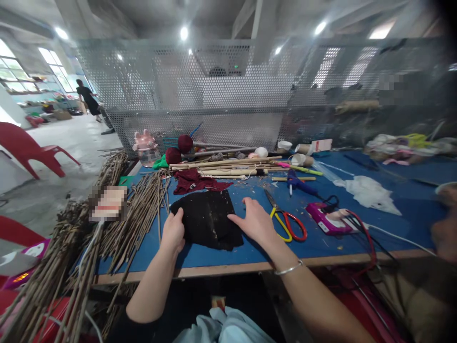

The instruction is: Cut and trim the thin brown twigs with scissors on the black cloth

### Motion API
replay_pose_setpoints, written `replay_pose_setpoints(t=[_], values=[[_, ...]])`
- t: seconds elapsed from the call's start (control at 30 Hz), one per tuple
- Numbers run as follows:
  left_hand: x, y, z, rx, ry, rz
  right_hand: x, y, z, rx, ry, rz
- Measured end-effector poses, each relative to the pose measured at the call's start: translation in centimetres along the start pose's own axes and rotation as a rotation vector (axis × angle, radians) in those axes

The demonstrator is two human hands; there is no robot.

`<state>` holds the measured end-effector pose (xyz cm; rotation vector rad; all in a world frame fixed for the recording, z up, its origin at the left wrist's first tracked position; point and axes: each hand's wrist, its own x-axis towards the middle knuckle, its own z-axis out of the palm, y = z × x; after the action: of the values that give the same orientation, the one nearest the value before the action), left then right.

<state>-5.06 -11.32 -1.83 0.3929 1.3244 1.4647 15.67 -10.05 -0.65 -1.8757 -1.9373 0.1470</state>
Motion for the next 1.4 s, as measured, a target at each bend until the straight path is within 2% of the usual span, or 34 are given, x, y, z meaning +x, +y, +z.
replay_pose_setpoints(t=[0.07,0.17,0.27,0.37,0.5,0.67,0.73,0.8,0.87,0.93,1.0,1.07,1.13,1.27,1.4], values=[[0.1,0.2,0.1,0.028,0.003,-0.011,0.0,-1.0,0.6,0.012,0.016,-0.039],[0.2,-0.1,0.2,0.07,0.007,-0.022,0.6,-2.5,1.9,0.024,-0.104,-0.092],[0.9,-0.4,-0.1,0.081,-0.011,-0.001,2.2,-2.2,2.1,0.112,-0.182,-0.136],[2.0,-0.3,-0.5,0.094,-0.026,0.025,4.1,0.3,1.1,0.258,-0.115,-0.092],[2.9,0.3,-0.3,0.131,-0.018,0.079,6.1,4.9,-0.1,0.375,0.001,0.066],[3.0,0.3,-0.5,0.278,-0.022,0.117,6.2,9.0,-0.1,0.408,0.001,0.236],[3.0,0.2,-1.0,0.408,-0.026,0.216,5.6,9.6,-0.2,0.389,-0.028,0.27],[2.8,0.3,-1.5,0.634,-0.033,0.359,4.9,9.5,-0.6,0.271,-0.082,0.256],[2.4,0.5,-1.7,0.899,-0.056,0.491,4.4,8.7,-1.3,0.066,-0.092,0.178],[2.1,0.6,-1.4,1.092,-0.065,0.592,4.6,7.2,-1.9,-0.095,-0.024,0.068],[1.8,0.5,-1.1,1.175,-0.041,0.666,5.7,5.2,-2.2,-0.106,0.024,-0.055],[1.8,0.2,-0.9,1.19,-0.012,0.699,7.7,3.0,-1.8,-0.032,-0.053,-0.185],[1.8,-0.2,-1.0,1.176,-0.024,0.728,10.1,0.8,-0.5,-0.021,-0.231,-0.237],[1.6,-1.0,-1.8,1.144,-0.154,0.82,14.6,-2.8,3.6,-0.071,-0.262,-0.218],[1.4,-1.6,-2.3,1.137,-0.214,0.769,17.6,-6.2,7.0,-0.044,-0.316,-0.367]])
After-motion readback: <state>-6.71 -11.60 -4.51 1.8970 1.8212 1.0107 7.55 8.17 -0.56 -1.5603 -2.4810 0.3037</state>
